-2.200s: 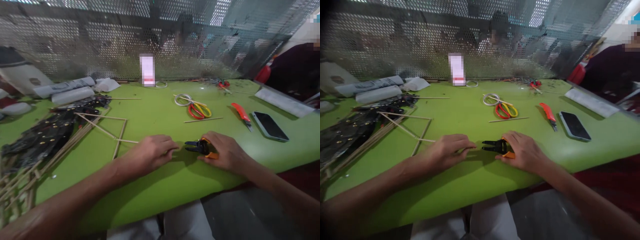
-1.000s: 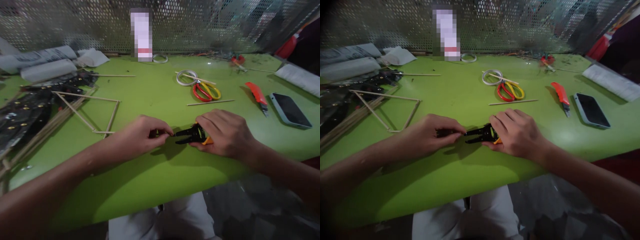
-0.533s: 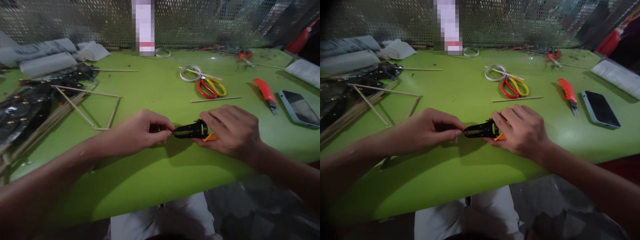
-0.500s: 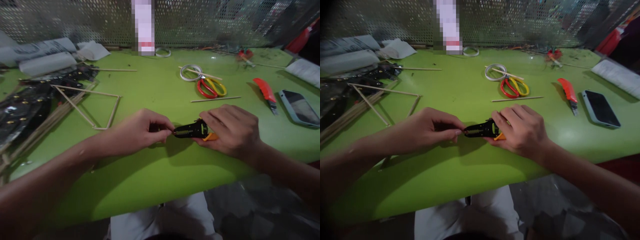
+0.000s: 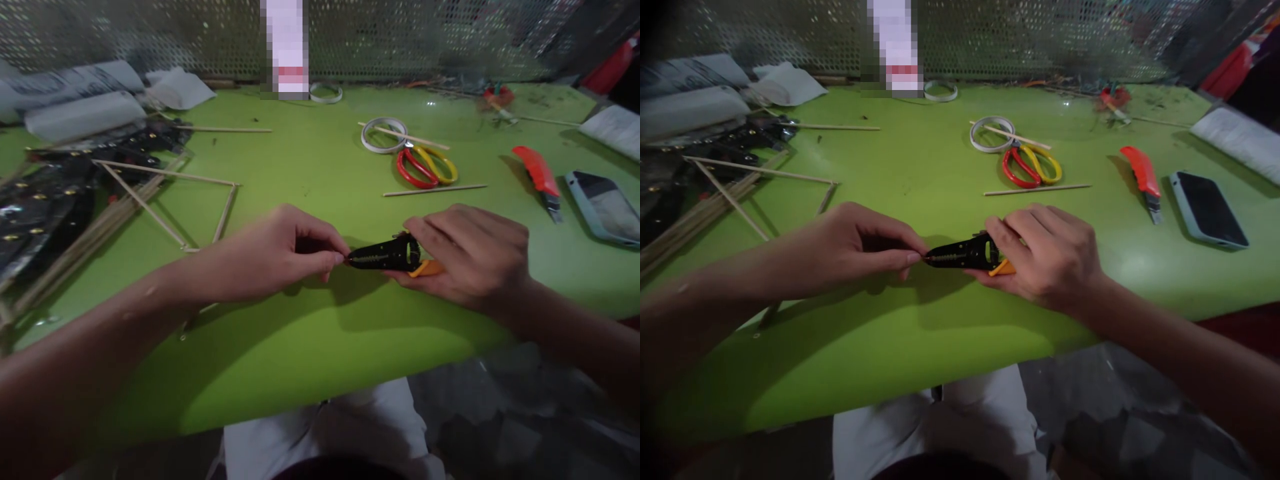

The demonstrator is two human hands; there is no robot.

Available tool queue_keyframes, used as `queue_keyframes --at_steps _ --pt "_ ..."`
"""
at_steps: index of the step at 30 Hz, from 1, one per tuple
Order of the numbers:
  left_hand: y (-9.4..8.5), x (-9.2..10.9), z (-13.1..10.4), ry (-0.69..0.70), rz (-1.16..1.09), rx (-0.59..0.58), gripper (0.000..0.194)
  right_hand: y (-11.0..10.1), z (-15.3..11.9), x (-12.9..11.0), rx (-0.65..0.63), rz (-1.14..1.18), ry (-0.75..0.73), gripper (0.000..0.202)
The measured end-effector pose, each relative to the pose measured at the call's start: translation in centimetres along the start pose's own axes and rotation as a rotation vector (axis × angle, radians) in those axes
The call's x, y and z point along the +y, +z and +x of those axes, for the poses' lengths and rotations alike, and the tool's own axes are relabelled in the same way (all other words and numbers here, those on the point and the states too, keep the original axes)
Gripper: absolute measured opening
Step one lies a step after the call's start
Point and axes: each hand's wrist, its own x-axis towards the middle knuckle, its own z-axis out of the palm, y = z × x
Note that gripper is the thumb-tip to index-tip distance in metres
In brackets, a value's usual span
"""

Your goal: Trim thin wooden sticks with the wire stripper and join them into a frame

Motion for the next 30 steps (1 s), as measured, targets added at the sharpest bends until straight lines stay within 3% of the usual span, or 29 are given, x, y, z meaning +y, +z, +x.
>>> queue_keyframes --at_steps 7,20,30 --pt "0.1 0.0 0.0 -0.025 0.022 -0.006 0.019 0.3 -0.1 0.0 -0.026 -0.013 -0.004 0.047" --pt "1.2 0.3 -0.4 0.003 0.074 0.229 0.012 0.3 0.1 -0.1 -0.042 0.01 0.033 0.043" --pt "1.4 -0.4 -0.3 0.14 0.078 0.354 0.007 0.2 0.2 -0.4 -0.149 0.156 0.157 0.045"
